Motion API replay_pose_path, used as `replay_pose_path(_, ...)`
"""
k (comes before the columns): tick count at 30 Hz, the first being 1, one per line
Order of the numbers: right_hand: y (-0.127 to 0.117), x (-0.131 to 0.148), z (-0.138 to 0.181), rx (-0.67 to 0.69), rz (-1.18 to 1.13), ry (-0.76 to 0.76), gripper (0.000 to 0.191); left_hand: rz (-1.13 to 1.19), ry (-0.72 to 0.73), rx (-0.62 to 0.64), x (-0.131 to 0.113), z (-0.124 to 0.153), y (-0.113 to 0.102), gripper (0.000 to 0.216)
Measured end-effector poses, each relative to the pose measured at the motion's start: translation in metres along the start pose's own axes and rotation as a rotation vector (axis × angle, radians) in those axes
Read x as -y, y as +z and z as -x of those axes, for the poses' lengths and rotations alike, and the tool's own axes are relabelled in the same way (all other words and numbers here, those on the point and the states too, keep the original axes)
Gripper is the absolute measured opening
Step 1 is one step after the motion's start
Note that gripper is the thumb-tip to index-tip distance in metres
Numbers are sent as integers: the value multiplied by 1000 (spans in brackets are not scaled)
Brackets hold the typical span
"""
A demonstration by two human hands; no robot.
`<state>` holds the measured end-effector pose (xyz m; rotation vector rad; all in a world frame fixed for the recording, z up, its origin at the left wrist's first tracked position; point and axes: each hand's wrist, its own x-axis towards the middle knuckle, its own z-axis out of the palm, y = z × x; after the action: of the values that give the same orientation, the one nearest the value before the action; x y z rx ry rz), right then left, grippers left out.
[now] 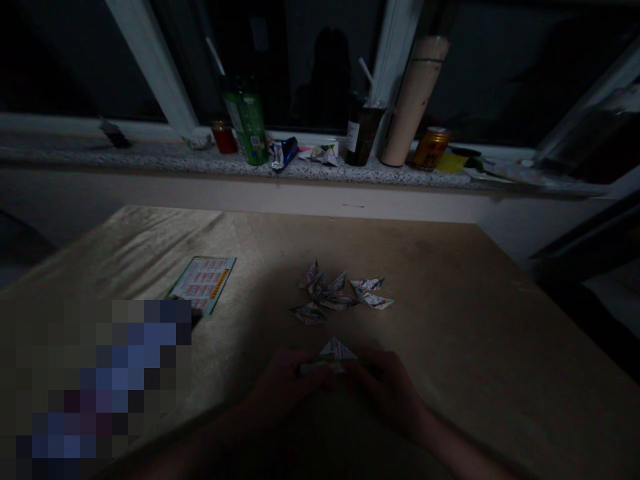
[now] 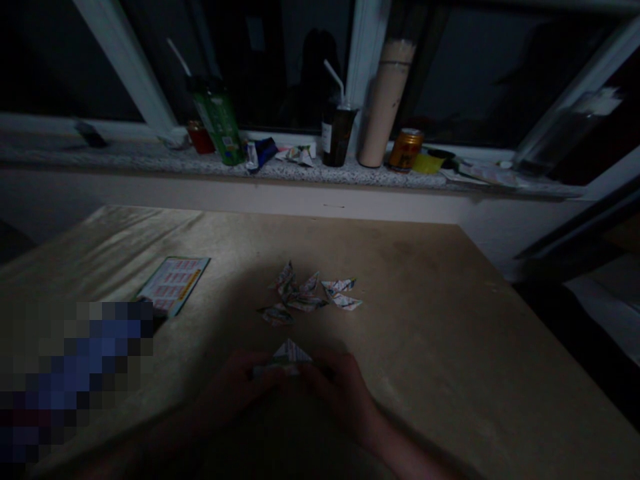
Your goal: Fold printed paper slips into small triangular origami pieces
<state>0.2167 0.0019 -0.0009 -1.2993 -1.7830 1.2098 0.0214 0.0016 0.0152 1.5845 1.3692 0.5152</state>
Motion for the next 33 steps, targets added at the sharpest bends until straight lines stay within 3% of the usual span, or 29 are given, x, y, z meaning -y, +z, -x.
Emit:
replay_pose_path(5,0,-1,-2,-38,3,65,34,21,-21,51,0,-1,-1,36)
replay_pose_path(12,0,4,-4,126,-187,80,27,-63,-35,42,5,-2,3,36)
replay_pose_path(15,0,-1,-3,54,-156,125,26,-63,-56,-1,5,-2,4,35)
replay_pose_path(19,0,-5,-4,-20,-106,149,23,-1,-18,41,6,-3,3,39)
replay_pose_path(27,0,1,-5,67,-283,156,27,16,19,42,6,-2,3,35)
replay_pose_path(33,2,-4,-5,17,-243,154,26,128,-29,-2,2,-2,5,28)
